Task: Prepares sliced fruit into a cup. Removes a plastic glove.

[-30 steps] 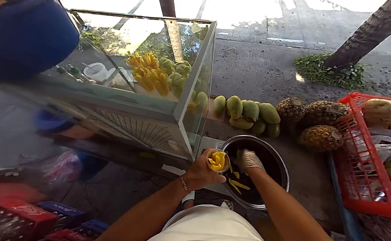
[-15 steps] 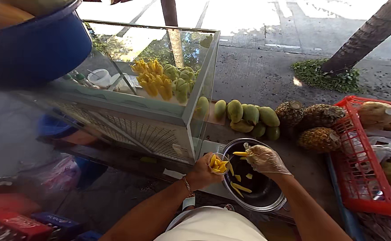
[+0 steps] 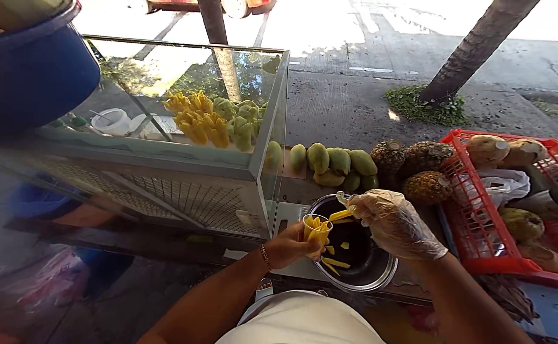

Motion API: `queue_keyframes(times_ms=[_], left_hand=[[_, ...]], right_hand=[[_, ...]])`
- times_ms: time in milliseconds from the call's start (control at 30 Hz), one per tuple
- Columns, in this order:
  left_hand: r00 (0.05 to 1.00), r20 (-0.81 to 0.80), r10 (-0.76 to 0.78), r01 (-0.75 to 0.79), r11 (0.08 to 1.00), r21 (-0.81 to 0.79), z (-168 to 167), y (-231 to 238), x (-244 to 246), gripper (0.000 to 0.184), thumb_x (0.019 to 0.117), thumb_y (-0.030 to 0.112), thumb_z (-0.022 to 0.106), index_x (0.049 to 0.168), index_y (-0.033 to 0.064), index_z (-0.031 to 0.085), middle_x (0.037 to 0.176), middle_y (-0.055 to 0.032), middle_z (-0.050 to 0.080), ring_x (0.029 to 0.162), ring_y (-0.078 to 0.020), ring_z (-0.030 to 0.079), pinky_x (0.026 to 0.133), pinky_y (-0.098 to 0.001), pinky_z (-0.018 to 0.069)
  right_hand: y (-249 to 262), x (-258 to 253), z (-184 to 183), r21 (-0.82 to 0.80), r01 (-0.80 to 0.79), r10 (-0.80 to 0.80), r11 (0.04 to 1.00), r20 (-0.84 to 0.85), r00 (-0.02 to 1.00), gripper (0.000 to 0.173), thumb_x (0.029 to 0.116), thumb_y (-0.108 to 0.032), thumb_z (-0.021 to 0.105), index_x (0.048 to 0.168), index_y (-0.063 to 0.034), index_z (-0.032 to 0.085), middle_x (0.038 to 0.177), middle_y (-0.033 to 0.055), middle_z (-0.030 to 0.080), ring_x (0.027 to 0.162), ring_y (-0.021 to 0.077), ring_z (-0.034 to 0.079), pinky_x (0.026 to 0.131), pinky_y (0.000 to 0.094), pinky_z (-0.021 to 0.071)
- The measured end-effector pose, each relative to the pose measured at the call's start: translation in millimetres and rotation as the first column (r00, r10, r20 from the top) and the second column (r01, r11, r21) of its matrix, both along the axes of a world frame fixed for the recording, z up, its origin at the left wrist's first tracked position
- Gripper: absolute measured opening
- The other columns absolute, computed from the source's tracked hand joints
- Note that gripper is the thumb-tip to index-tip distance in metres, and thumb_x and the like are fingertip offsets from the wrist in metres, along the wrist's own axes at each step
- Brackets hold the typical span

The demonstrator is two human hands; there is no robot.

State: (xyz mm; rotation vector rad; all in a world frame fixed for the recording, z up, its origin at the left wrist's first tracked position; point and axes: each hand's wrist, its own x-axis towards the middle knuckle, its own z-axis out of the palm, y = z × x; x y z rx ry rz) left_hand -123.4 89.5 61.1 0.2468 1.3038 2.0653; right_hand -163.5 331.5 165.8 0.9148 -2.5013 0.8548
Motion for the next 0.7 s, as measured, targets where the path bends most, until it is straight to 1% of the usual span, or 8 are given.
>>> queue_keyframes(times_ms=[100, 233, 300, 433, 533, 600, 667, 700], left_hand=[[0.998, -0.003, -0.065, 0.065, 0.996, 0.061, 0.9, -0.4, -2.4, 0.041, 0.0939, 0.016, 0.072, 0.129, 0.0034, 0.055, 0.120, -0.0095, 0.071, 0.104, -0.0217, 0.071, 0.094, -0.0406, 0.0581], [0.992, -0.034, -0.119, 0.122, 0.987, 0.106, 3.5, 3.2, -6.3, 0.034, 0.0963, 0.017, 0.069, 0.126, 0.0051, 0.058, 0.119, -0.0097, 0.072, 0.101, -0.0208, 0.072, 0.091, -0.0388, 0.0596], [0.990, -0.043, -0.132, 0.137, 0.979, 0.148, 2.6, 4.0, -7.6, 0.034, 0.0956, 0.017, 0.070, 0.126, 0.0057, 0.059, 0.119, -0.0101, 0.072, 0.099, -0.0203, 0.073, 0.089, -0.0379, 0.0597], [0.992, -0.082, -0.098, 0.105, 0.990, 0.090, 4.2, 6.1, -8.3, 0.050, 0.0838, 0.012, 0.080, 0.126, 0.0065, 0.055, 0.113, -0.0047, 0.071, 0.098, -0.0152, 0.070, 0.086, -0.0328, 0.0587], [0.994, -0.108, -0.017, 0.013, 0.999, -0.034, 13.5, 15.2, -5.3, 0.056, 0.0750, 0.000, 0.082, 0.123, 0.0048, 0.054, 0.105, -0.0013, 0.071, 0.097, -0.0115, 0.070, 0.089, -0.0320, 0.0584], [0.994, -0.083, 0.067, -0.072, 0.996, -0.052, 17.7, 22.8, -1.1, 0.061, 0.0693, -0.006, 0.083, 0.123, 0.0023, 0.056, 0.107, -0.0034, 0.073, 0.100, -0.0133, 0.071, 0.092, -0.0351, 0.0590], [0.989, -0.091, 0.120, -0.126, 0.990, -0.066, 17.4, 25.3, 2.4, 0.060, 0.0677, -0.005, 0.085, 0.120, 0.0025, 0.057, 0.105, -0.0021, 0.073, 0.099, -0.0121, 0.071, 0.091, -0.0339, 0.0593], [0.986, -0.113, 0.121, -0.130, 0.989, -0.069, 15.9, 24.6, 3.0, 0.057, 0.0688, -0.001, 0.086, 0.119, 0.0030, 0.058, 0.103, -0.0015, 0.072, 0.097, -0.0114, 0.070, 0.089, -0.0329, 0.0593]], right_hand=[[1.9, 1.9, 7.9, 0.031, -0.029, 0.026, 0.999, 0.106, 0.994, 0.014, 0.0843, 0.001, 0.065, 0.087, -0.0088, 0.075, 0.078, 0.0013, 0.067, 0.075, 0.0126, 0.066, 0.073, 0.0306, 0.0571], [-9.3, 5.3, 14.3, 0.059, -0.102, 0.073, 0.993, 0.374, 0.925, 0.010, 0.0902, -0.003, 0.069, 0.090, -0.0109, 0.075, 0.081, -0.0001, 0.068, 0.074, 0.0102, 0.065, 0.073, 0.0304, 0.0570], [-14.1, 5.5, 13.4, 0.070, -0.135, 0.100, 0.988, 0.372, 0.923, 0.010, 0.0926, -0.006, 0.068, 0.094, -0.0110, 0.076, 0.082, 0.0003, 0.069, 0.077, 0.0112, 0.066, 0.077, 0.0318, 0.0562], [-21.6, 8.6, 9.0, 0.052, -0.199, 0.180, 0.979, 0.253, 0.951, 0.013, 0.0921, -0.013, 0.065, 0.097, -0.0116, 0.077, 0.085, -0.0008, 0.072, 0.083, 0.0112, 0.067, 0.081, 0.0329, 0.0549], [-40.2, 19.1, 8.0, 0.113, -0.080, 0.038, 0.990, 0.333, 0.942, 0.008, 0.0914, -0.016, 0.069, 0.091, -0.0122, 0.076, 0.080, 0.0019, 0.071, 0.076, 0.0148, 0.069, 0.071, 0.0361, 0.0585], [-52.4, 24.7, 5.8, 0.239, -0.022, -0.087, 0.971, 0.433, 0.897, 0.014, 0.0938, -0.022, 0.065, 0.092, -0.0095, 0.071, 0.080, 0.0072, 0.068, 0.078, 0.0216, 0.068, 0.071, 0.0420, 0.0569], [-48.0, 22.4, 8.4, 0.236, -0.125, -0.017, 0.964, 0.524, 0.852, 0.018, 0.0989, -0.024, 0.060, 0.099, -0.0077, 0.068, 0.085, 0.0089, 0.068, 0.082, 0.0220, 0.068, 0.076, 0.0413, 0.0561], [-40.3, 18.2, 10.5, 0.166, -0.179, 0.064, 0.970, 0.537, 0.841, 0.018, 0.1001, -0.022, 0.060, 0.101, -0.0067, 0.068, 0.086, 0.0084, 0.068, 0.081, 0.0201, 0.067, 0.076, 0.0389, 0.0563]])
